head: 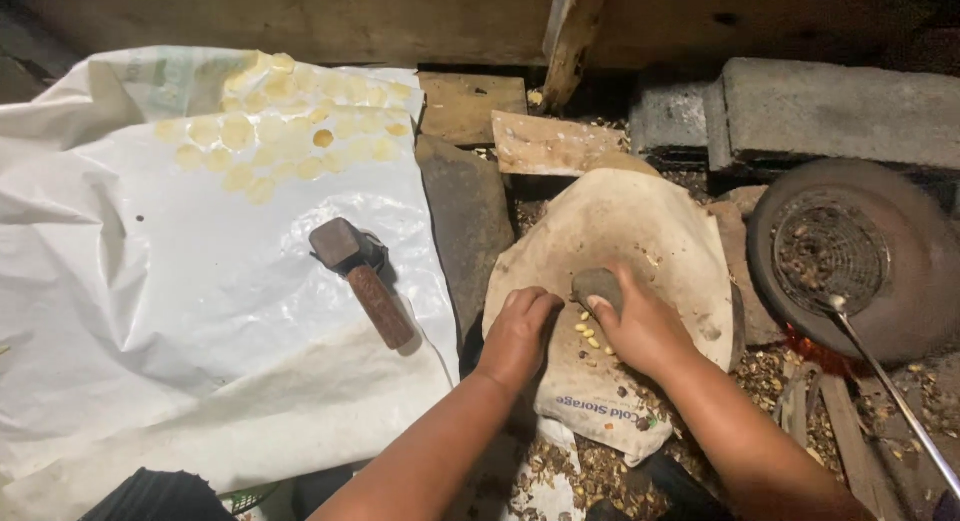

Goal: Cracking nuts with a stone and flattening them into discs using a hammer on a plastic sheet.

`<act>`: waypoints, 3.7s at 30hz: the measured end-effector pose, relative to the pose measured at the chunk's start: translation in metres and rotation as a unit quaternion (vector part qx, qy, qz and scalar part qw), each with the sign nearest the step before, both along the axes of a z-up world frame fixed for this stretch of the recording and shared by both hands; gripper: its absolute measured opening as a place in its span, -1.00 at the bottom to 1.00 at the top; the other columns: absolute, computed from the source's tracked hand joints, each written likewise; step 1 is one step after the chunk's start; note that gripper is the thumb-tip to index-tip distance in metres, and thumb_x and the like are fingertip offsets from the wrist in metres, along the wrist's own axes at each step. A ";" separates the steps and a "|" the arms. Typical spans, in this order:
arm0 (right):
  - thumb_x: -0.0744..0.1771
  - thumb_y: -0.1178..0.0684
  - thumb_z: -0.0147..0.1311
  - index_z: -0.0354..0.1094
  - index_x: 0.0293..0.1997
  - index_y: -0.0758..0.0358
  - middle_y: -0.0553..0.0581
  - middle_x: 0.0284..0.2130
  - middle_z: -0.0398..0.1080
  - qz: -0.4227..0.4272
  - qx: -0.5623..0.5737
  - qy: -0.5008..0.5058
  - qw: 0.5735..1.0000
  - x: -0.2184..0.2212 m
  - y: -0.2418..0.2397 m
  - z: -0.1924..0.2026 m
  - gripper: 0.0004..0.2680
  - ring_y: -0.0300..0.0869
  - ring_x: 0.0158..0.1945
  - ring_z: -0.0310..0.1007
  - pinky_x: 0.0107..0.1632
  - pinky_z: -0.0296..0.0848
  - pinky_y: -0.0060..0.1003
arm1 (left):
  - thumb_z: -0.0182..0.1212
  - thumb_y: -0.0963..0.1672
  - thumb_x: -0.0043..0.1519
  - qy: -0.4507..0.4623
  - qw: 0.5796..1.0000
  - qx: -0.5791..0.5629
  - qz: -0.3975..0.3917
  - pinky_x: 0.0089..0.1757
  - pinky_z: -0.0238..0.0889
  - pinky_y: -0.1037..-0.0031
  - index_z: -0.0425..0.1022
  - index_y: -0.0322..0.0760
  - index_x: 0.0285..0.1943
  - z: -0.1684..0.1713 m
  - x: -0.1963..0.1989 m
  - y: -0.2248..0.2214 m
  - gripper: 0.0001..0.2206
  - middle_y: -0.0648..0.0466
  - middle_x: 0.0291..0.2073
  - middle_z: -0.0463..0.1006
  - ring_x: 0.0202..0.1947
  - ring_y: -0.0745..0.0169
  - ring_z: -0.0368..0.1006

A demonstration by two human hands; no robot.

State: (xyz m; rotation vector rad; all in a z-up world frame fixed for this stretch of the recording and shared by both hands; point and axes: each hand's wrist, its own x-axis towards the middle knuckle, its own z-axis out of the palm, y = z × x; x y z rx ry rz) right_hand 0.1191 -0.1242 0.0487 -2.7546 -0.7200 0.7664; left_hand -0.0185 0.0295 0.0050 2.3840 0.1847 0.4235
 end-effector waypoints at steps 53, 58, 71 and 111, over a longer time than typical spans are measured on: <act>0.31 -0.21 0.07 0.05 0.47 -0.37 0.21 0.34 0.17 0.044 -0.046 -0.256 0.965 0.029 -0.067 -0.013 -0.49 0.21 0.36 0.22 0.31 0.03 0.42 | 0.11 -0.16 0.30 0.078 0.995 0.013 -0.065 0.01 0.36 0.19 0.41 -0.06 0.08 0.007 0.018 0.007 -0.80 -0.01 -0.24 0.34 -0.07 -0.15 0.40; 0.36 -0.02 0.06 0.52 -0.07 -0.03 0.13 -0.11 0.44 0.053 0.127 -0.176 0.975 -0.011 -0.073 -0.049 -0.87 0.05 0.01 0.50 0.10 0.44 -0.04 | 0.06 -0.06 0.37 0.138 0.984 -0.111 -0.009 0.02 0.36 0.17 0.43 -0.07 -0.02 0.014 0.019 0.008 -0.88 -0.05 -0.25 0.41 -0.06 -0.18 0.46; 0.33 -0.15 0.04 0.31 -0.14 0.09 0.18 -0.30 0.45 0.074 0.054 -0.070 0.993 -0.037 -0.034 -0.094 -0.81 0.14 -0.16 0.59 -0.12 0.58 0.05 | -0.01 0.08 0.43 0.225 0.934 -0.261 0.095 -0.12 0.38 0.09 0.59 -0.16 -0.21 -0.005 0.022 0.014 -0.63 -0.20 -0.44 0.56 -0.22 -0.25 0.55; 0.25 0.06 0.23 0.57 -0.01 0.05 0.30 -0.19 0.55 -0.056 0.232 0.070 0.969 -0.016 -0.009 0.014 -0.78 0.19 -0.08 0.57 -0.02 0.51 0.01 | -0.08 -0.02 0.46 0.269 0.569 -0.771 0.095 -0.45 0.59 0.57 0.38 -0.28 -0.11 -0.016 0.047 -0.023 -0.73 -0.01 -0.47 0.56 -0.53 0.26 0.61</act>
